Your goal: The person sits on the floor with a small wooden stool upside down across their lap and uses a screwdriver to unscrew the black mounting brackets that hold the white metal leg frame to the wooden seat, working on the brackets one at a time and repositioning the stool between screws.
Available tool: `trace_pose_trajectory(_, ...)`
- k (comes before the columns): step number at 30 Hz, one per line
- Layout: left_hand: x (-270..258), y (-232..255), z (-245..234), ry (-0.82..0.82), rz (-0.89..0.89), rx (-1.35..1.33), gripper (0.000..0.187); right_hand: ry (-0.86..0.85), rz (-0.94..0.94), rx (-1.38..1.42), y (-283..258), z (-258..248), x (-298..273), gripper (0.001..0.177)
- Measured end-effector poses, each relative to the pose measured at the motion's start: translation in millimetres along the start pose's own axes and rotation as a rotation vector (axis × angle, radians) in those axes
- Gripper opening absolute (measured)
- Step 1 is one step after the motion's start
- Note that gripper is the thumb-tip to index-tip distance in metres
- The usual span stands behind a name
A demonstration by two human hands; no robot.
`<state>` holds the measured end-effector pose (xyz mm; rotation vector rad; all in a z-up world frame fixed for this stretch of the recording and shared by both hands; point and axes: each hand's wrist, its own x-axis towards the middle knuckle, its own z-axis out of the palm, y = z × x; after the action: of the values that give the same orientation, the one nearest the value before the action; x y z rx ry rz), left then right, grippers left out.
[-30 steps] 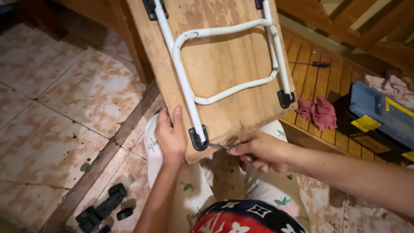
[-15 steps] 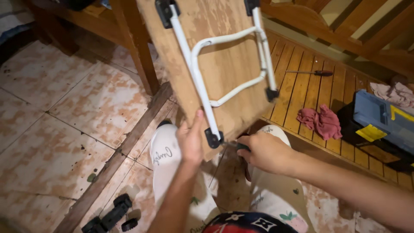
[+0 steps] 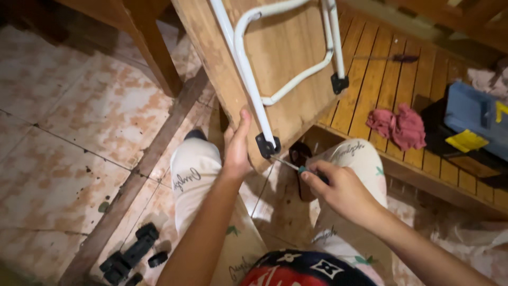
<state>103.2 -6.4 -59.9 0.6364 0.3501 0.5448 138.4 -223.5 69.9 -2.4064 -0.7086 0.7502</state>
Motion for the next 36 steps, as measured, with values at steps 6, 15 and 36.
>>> trace_pose_trajectory(6, -2, -3, 3, 0.018, 0.148, 0.071, 0.057, 0.037, 0.006, -0.095, -28, -7, -1, 0.032)
trace_pose_trajectory(15, -4, -6, 10, 0.031, 0.154, 0.014, 0.056, 0.095, -0.165, -0.319, -36, 4, 25, 0.038)
trace_pose_trajectory(36, -1, -10, 6, 0.048, 0.129, 0.011, 0.057, -0.344, 0.391, 0.374, -54, -29, 54, 0.042)
